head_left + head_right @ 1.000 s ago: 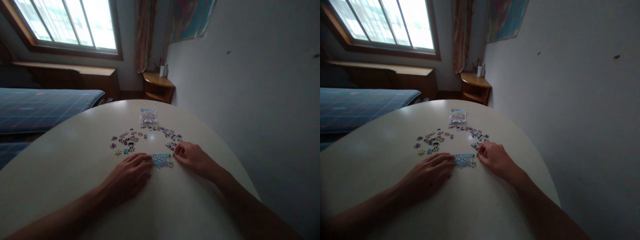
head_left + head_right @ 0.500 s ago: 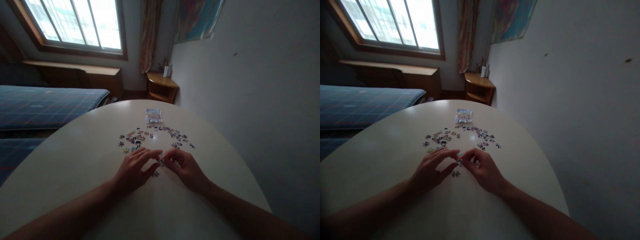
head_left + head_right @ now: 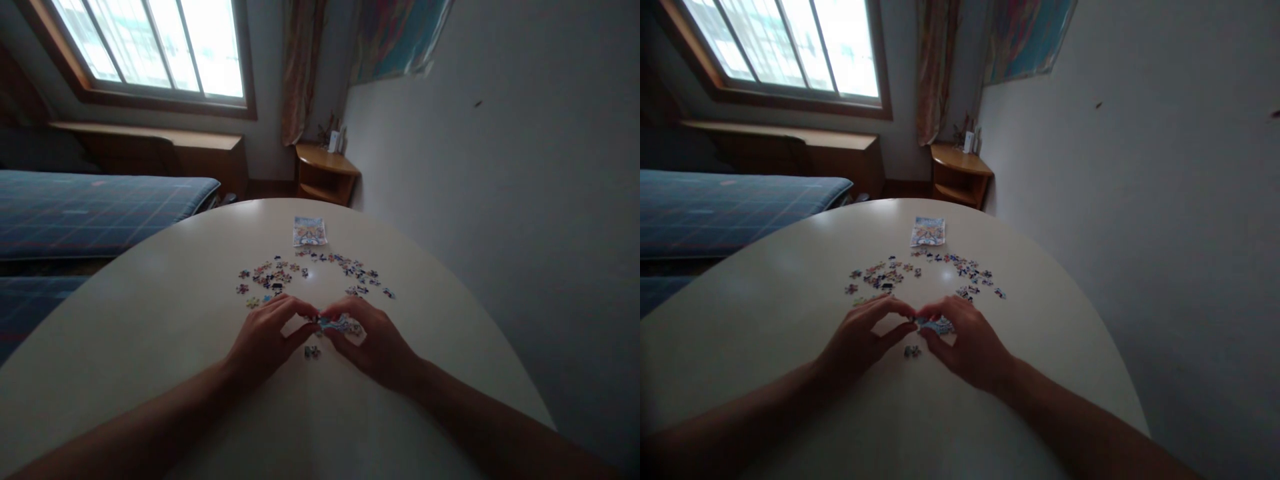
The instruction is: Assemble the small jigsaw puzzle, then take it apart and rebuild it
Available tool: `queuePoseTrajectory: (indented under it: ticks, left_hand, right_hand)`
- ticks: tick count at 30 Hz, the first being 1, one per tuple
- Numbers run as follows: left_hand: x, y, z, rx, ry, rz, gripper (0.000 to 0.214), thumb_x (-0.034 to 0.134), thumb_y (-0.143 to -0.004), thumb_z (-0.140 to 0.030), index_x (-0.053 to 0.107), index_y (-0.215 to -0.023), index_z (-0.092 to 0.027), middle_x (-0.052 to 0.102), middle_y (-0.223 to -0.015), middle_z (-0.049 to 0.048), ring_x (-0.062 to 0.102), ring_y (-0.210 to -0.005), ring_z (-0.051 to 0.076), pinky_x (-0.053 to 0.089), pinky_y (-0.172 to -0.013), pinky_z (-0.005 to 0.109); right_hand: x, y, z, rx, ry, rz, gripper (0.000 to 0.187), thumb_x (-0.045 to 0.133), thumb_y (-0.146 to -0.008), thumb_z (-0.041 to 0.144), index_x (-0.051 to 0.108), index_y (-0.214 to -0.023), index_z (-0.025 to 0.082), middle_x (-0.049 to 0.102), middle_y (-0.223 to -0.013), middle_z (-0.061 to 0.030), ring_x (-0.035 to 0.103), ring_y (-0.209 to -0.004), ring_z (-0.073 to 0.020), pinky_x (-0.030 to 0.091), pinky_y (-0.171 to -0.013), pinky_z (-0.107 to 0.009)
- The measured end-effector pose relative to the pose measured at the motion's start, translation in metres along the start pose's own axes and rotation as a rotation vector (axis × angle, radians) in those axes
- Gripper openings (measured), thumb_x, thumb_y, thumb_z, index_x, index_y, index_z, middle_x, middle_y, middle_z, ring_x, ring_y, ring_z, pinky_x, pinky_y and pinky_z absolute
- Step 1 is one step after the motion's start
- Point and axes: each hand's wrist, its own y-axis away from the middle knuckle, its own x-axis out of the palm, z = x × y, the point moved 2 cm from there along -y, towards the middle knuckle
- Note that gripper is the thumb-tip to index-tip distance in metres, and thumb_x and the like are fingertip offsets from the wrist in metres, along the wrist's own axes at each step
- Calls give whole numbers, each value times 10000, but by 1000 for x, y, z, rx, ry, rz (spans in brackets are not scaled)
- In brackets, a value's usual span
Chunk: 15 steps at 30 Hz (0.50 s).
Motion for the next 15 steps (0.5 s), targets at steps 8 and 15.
queuePoseTrajectory:
  ticks: [8, 15]
  left_hand:
    - [0, 1, 1, -39, 31, 38, 89, 643, -893, -274, 650, -929, -193, 686, -817, 20, 653, -754, 135, 533, -697, 256]
    - [0, 2, 0, -18, 74, 66, 100, 641, -891, -190, 648, -990, -206, 706, -881, 10, 664, -809, 129, 533, -753, 255]
  right_hand:
    - [1, -1, -8, 66, -27, -7, 137, 679, -851, 297, 708, -978, 256, 732, -855, -23, 676, -808, -178, 509, -784, -339]
    - [1, 1, -9, 151, -83, -16, 135, 725, -812, 295, 733, -943, 265, 732, -847, -18, 680, -798, -186, 512, -760, -333]
